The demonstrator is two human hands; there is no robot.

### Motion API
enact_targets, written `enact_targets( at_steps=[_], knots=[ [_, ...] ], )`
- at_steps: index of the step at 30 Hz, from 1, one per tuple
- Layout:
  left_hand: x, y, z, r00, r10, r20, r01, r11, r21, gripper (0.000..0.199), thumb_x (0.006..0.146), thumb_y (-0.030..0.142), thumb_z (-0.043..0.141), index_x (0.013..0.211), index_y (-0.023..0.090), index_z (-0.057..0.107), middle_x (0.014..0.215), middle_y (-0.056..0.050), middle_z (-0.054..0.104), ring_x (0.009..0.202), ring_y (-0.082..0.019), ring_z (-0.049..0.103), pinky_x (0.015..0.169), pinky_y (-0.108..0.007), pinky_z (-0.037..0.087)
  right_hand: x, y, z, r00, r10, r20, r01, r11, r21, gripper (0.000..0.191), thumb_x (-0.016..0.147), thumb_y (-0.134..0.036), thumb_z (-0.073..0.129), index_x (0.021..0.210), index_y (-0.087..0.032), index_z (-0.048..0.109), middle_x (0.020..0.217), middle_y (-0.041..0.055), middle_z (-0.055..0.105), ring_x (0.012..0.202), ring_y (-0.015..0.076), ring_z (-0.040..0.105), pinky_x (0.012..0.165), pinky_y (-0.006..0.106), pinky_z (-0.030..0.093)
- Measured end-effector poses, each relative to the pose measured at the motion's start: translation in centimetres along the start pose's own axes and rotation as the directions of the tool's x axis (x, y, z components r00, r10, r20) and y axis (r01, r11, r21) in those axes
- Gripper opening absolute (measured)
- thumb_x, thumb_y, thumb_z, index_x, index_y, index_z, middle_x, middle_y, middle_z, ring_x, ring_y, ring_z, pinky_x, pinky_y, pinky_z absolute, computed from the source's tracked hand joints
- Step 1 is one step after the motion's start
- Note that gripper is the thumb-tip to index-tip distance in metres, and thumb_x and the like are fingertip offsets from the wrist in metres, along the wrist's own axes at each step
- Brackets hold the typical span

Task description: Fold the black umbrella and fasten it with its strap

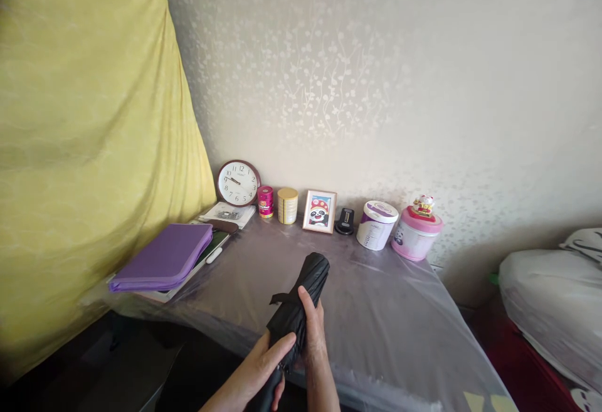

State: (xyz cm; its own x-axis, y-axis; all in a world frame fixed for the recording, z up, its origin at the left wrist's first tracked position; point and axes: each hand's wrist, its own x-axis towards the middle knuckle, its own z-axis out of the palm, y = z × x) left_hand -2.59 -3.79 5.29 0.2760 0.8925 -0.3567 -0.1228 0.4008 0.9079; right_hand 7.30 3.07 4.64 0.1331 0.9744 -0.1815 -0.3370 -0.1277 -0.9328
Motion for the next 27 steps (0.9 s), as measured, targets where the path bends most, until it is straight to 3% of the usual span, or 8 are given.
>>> enact_targets(
  at_steps=[3, 5, 7, 10, 16, 21, 23, 27],
  knots=[
    [0.3, -0.5, -0.3, 0.993, 0.071, -0.094, -0.046, 0.968, 0.249, 0.072, 0.078, 0.056, 0.047, 0.133, 0.016, 0.021, 0.062, 0.003, 0.059, 0.034, -0.009, 0.047, 0.033, -0.021, 0.04, 0.2, 0.0, 0.1, 1.0, -0.006, 0.008, 0.006, 0.998, -0.067, 0.055, 0.064, -0.05, 0.067, 0.105, -0.015, 0.057, 0.085, 0.0036, 0.067, 0.078, 0.0215, 0.063, 0.066, 0.029, 0.051],
    [0.8, -0.9, -0.7, 0.973, 0.184, -0.138, -0.107, 0.892, 0.44, 0.075, 0.079, 0.049, 0.047, 0.137, 0.017, 0.013, 0.075, -0.003, 0.064, 0.042, -0.013, 0.055, 0.04, -0.025, 0.045, 0.4, 0.3, 0.1, 0.999, -0.032, -0.007, 0.031, 0.992, -0.124, 0.055, 0.065, -0.048, 0.067, 0.106, -0.016, 0.055, 0.09, 0.0036, 0.066, 0.085, 0.0222, 0.062, 0.073, 0.03, 0.05],
    [1.2, -1.2, -1.2, 0.933, 0.33, -0.147, -0.173, 0.765, 0.62, 0.076, 0.077, 0.041, 0.05, 0.139, 0.016, 0.013, 0.099, -0.011, 0.064, 0.071, -0.019, 0.065, 0.063, -0.03, 0.051, 0.5, 0.6, -0.1, 0.997, -0.066, -0.026, 0.06, 0.979, -0.193, 0.056, 0.065, -0.049, 0.066, 0.108, -0.016, 0.052, 0.093, 0.0038, 0.065, 0.089, 0.0229, 0.061, 0.077, 0.031, 0.049],
    [1.8, -1.3, -1.8, 0.887, 0.443, -0.131, -0.165, 0.569, 0.806, 0.076, 0.074, 0.031, 0.053, 0.139, 0.017, 0.016, 0.126, -0.012, 0.05, 0.109, -0.023, 0.053, 0.09, -0.029, 0.042, 1.0, 1.1, -0.4, 0.99, -0.13, -0.046, 0.11, 0.945, -0.307, 0.058, 0.065, -0.051, 0.065, 0.109, -0.016, 0.05, 0.094, 0.0047, 0.065, 0.092, 0.0234, 0.061, 0.08, 0.031, 0.047],
    [2.4, -1.2, -2.2, 0.914, 0.379, -0.148, 0.018, 0.327, 0.945, 0.072, 0.078, 0.03, 0.051, 0.14, 0.025, 0.016, 0.113, -0.008, 0.056, 0.093, -0.021, 0.06, 0.076, -0.026, 0.044, 2.0, 1.6, -1.6, 0.966, -0.224, -0.126, 0.129, 0.848, -0.515, 0.065, 0.057, -0.055, 0.069, 0.105, -0.015, 0.052, 0.091, 0.0102, 0.065, 0.094, 0.0305, 0.059, 0.077, 0.036, 0.045],
    [3.1, -1.6, -1.9, 0.913, 0.382, -0.141, 0.072, 0.189, 0.979, 0.073, 0.076, 0.022, 0.054, 0.139, 0.026, 0.018, 0.111, -0.007, 0.055, 0.089, -0.02, 0.061, 0.073, -0.026, 0.045, 2.1, 2.5, -2.3, 0.912, -0.394, -0.116, 0.267, 0.783, -0.562, 0.055, 0.06, -0.049, 0.07, 0.106, -0.022, 0.057, 0.109, 0.0135, 0.059, 0.101, 0.0312, 0.056, 0.074, 0.035, 0.047],
    [3.3, -1.7, -1.7, 0.916, 0.373, -0.148, 0.094, 0.159, 0.983, 0.07, 0.077, 0.022, 0.055, 0.138, 0.022, 0.022, 0.113, -0.01, 0.054, 0.09, -0.021, 0.061, 0.073, -0.027, 0.045, 2.0, 2.6, -2.3, 0.893, -0.446, -0.065, 0.305, 0.703, -0.643, 0.049, 0.067, -0.048, 0.064, 0.108, -0.023, 0.058, 0.116, 0.0129, 0.054, 0.097, 0.0289, 0.058, 0.073, 0.035, 0.047],
    [3.2, -1.6, -1.3, 0.91, 0.381, -0.164, 0.126, 0.123, 0.984, 0.068, 0.076, 0.021, 0.058, 0.137, 0.021, 0.026, 0.114, -0.011, 0.054, 0.087, -0.021, 0.062, 0.072, -0.027, 0.047, 1.9, 2.5, -2.2, 0.838, -0.501, 0.217, 0.501, 0.548, -0.67, 0.032, 0.083, -0.04, 0.046, 0.105, -0.025, 0.062, 0.112, 0.0076, 0.057, 0.092, 0.0212, 0.06, 0.081, 0.032, 0.045]
  ],
)
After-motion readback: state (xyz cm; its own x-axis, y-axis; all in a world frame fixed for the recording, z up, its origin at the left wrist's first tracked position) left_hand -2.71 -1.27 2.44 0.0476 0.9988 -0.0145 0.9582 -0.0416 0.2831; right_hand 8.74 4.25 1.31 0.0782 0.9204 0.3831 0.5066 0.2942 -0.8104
